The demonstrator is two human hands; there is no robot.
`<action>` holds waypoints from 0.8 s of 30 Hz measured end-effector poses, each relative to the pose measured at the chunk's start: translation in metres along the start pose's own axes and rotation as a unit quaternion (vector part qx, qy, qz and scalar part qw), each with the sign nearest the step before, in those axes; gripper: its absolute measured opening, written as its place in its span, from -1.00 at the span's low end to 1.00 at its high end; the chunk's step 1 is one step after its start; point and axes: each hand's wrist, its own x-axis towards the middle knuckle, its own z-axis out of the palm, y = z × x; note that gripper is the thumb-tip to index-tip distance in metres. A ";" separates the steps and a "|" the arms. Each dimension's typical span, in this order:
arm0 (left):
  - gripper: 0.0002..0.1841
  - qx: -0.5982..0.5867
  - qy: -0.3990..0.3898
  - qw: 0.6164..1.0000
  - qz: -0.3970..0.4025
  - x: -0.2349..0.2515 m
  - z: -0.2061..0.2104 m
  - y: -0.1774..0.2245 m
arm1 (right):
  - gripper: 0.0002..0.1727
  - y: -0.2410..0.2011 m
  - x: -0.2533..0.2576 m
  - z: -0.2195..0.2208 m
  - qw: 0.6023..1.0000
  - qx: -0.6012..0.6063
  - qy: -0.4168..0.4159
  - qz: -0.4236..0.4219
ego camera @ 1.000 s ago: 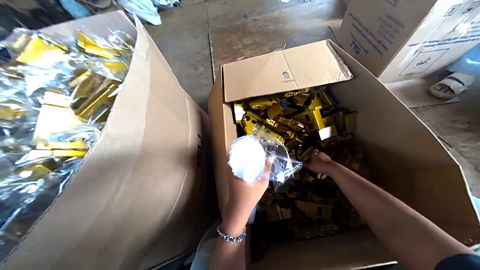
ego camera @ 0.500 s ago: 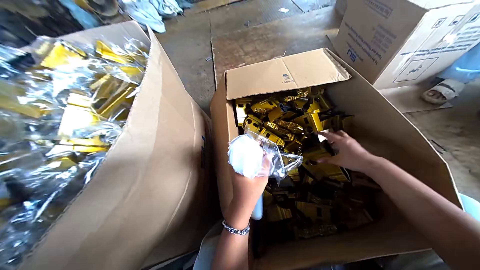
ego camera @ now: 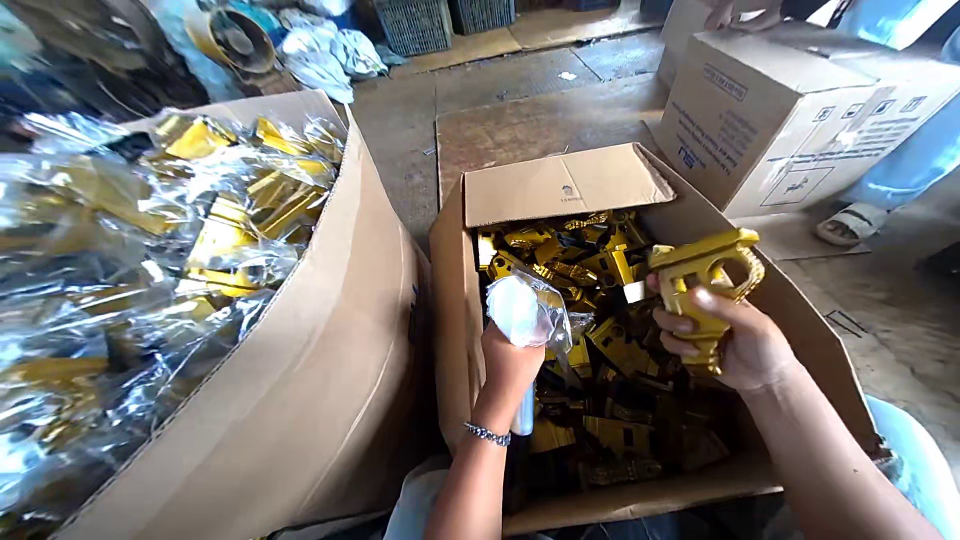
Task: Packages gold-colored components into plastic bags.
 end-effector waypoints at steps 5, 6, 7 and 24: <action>-0.52 -0.102 -0.007 0.994 -0.036 -0.007 0.003 0.009 | -0.36 0.005 0.003 0.023 0.961 -0.226 -0.106 0.122; -0.50 -0.155 -0.023 0.984 -0.079 -0.008 0.005 0.010 | -0.38 0.011 0.007 0.030 0.947 -0.285 -0.092 0.120; -0.49 -0.216 -0.038 0.967 -0.132 -0.008 0.006 0.012 | -0.36 0.019 0.011 0.035 0.929 -0.352 -0.064 0.093; -0.47 -0.092 -0.016 0.994 -0.062 -0.013 -0.009 0.009 | -0.43 0.058 0.034 0.057 0.937 -0.346 0.036 0.020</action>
